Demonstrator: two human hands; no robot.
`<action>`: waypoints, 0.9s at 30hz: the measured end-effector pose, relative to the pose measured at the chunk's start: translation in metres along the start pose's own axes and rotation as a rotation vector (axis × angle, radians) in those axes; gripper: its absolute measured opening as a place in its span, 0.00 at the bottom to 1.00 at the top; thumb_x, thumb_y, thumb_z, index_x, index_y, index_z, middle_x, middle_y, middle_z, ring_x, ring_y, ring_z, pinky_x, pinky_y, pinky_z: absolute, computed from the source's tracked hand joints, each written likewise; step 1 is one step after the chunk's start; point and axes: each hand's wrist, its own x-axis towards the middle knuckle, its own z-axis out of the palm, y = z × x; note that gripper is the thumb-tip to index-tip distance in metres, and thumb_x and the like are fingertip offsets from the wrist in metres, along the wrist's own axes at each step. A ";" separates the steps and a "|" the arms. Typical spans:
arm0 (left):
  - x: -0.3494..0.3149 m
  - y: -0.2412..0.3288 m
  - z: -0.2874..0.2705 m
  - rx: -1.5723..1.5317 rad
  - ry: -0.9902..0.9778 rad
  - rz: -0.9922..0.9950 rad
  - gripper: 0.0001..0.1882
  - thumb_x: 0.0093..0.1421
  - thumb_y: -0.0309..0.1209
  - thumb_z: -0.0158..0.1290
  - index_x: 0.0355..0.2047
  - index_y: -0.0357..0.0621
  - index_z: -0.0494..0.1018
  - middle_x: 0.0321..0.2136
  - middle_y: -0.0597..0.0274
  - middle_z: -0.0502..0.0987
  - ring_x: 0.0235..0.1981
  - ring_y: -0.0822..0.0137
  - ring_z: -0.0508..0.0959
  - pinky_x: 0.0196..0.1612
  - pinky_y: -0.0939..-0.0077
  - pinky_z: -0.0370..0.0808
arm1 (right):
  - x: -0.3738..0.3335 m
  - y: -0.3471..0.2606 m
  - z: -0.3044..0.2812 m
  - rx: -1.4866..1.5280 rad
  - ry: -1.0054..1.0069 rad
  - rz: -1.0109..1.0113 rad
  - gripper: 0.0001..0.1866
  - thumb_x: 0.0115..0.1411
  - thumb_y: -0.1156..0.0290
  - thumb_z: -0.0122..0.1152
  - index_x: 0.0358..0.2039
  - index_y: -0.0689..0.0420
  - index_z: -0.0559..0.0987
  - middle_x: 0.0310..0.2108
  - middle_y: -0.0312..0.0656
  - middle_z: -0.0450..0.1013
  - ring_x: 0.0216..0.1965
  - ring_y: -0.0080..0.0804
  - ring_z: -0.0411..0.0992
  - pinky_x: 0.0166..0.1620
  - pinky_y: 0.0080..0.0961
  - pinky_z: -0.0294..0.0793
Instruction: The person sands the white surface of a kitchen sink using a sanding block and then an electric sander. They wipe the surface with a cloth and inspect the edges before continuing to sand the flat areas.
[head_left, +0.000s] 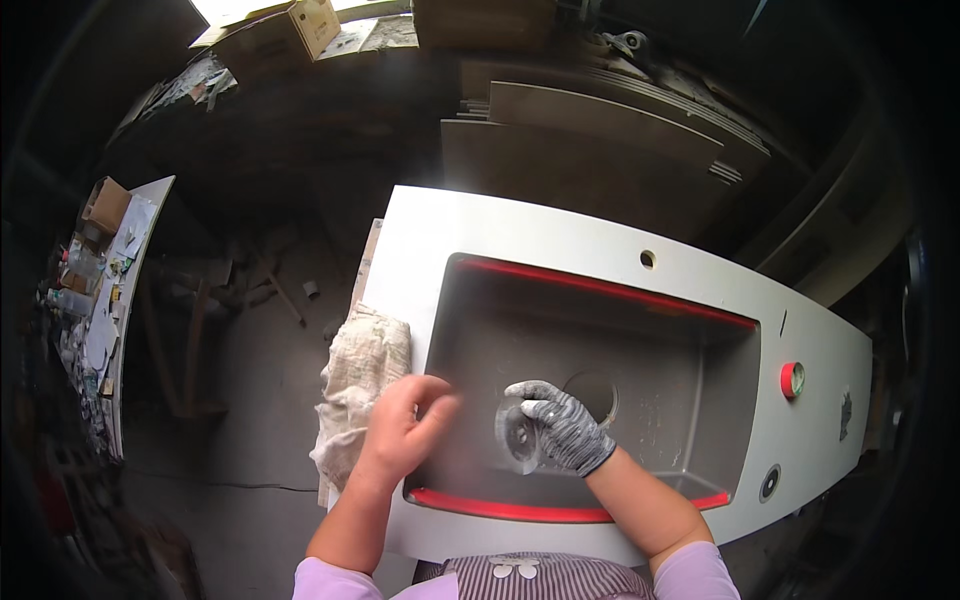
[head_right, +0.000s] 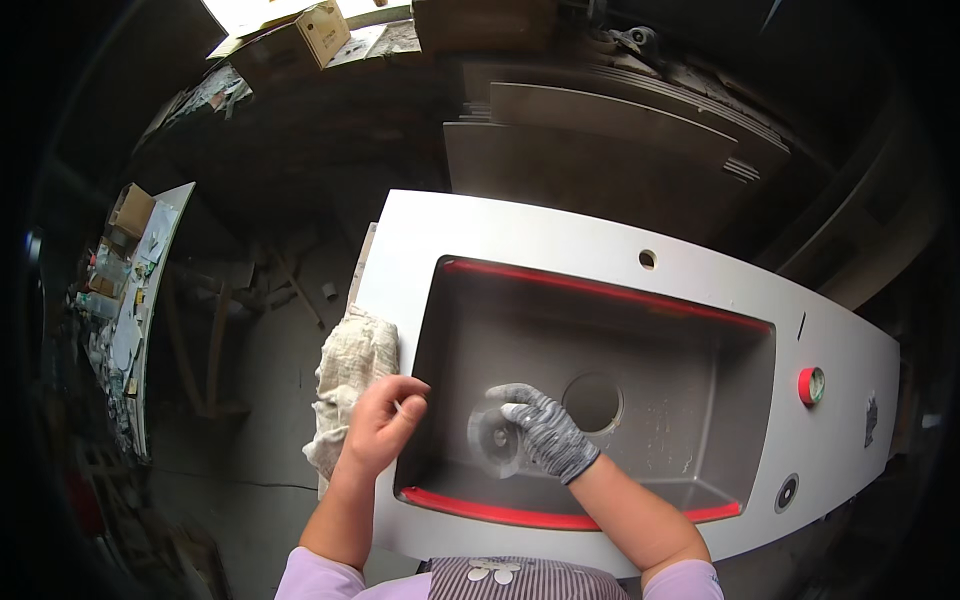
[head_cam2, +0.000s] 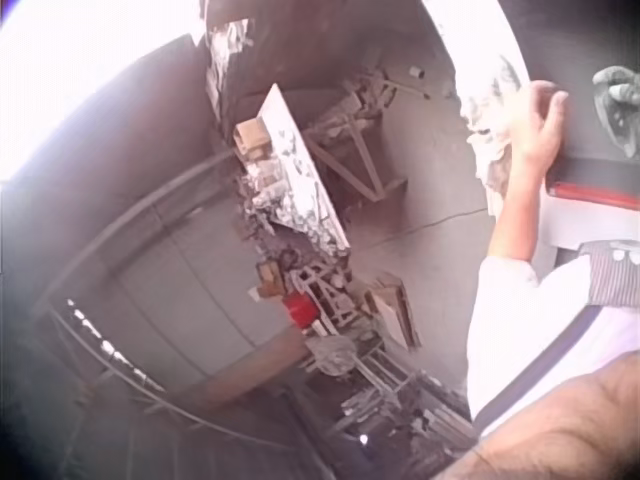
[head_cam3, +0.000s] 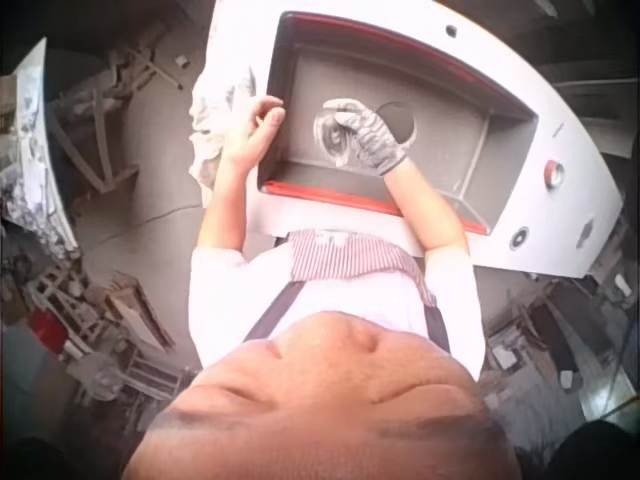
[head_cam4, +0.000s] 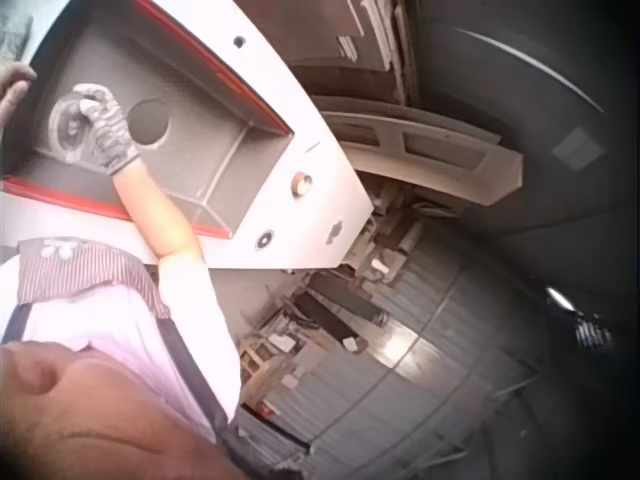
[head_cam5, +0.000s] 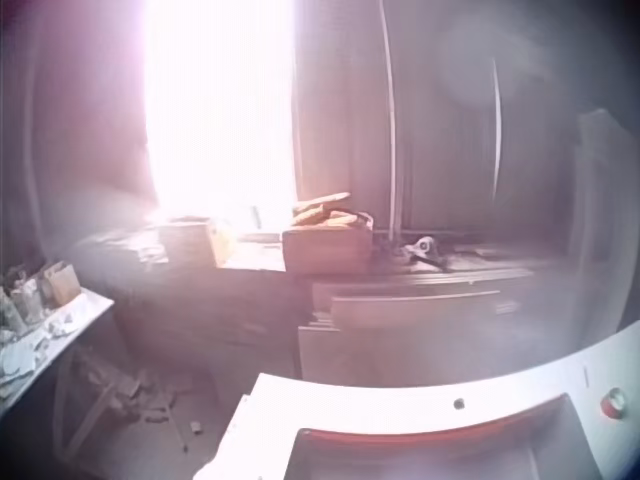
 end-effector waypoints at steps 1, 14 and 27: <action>0.001 0.001 0.007 -0.153 -0.165 -0.090 0.18 0.62 0.41 0.57 0.43 0.38 0.76 0.39 0.49 0.80 0.42 0.54 0.79 0.47 0.66 0.74 | 0.000 -0.007 0.016 -0.122 0.060 -0.037 0.20 0.68 0.69 0.54 0.59 0.57 0.72 0.54 0.43 0.73 0.56 0.37 0.72 0.60 0.31 0.72; 0.061 0.019 0.005 -0.044 -0.119 -0.162 0.14 0.70 0.34 0.48 0.30 0.38 0.69 0.21 0.61 0.68 0.25 0.67 0.67 0.29 0.69 0.66 | 0.051 -0.074 0.078 -1.437 0.009 -0.704 0.56 0.47 0.43 0.74 0.66 0.63 0.59 0.65 0.62 0.56 0.67 0.60 0.55 0.68 0.50 0.58; 0.140 -0.067 -0.004 0.629 0.512 -0.252 0.35 0.63 0.42 0.53 0.67 0.40 0.59 0.65 0.43 0.60 0.69 0.45 0.57 0.68 0.36 0.46 | 0.162 -0.129 0.029 -1.995 0.413 -0.672 0.50 0.43 0.52 0.75 0.66 0.49 0.63 0.67 0.59 0.55 0.66 0.58 0.55 0.67 0.52 0.56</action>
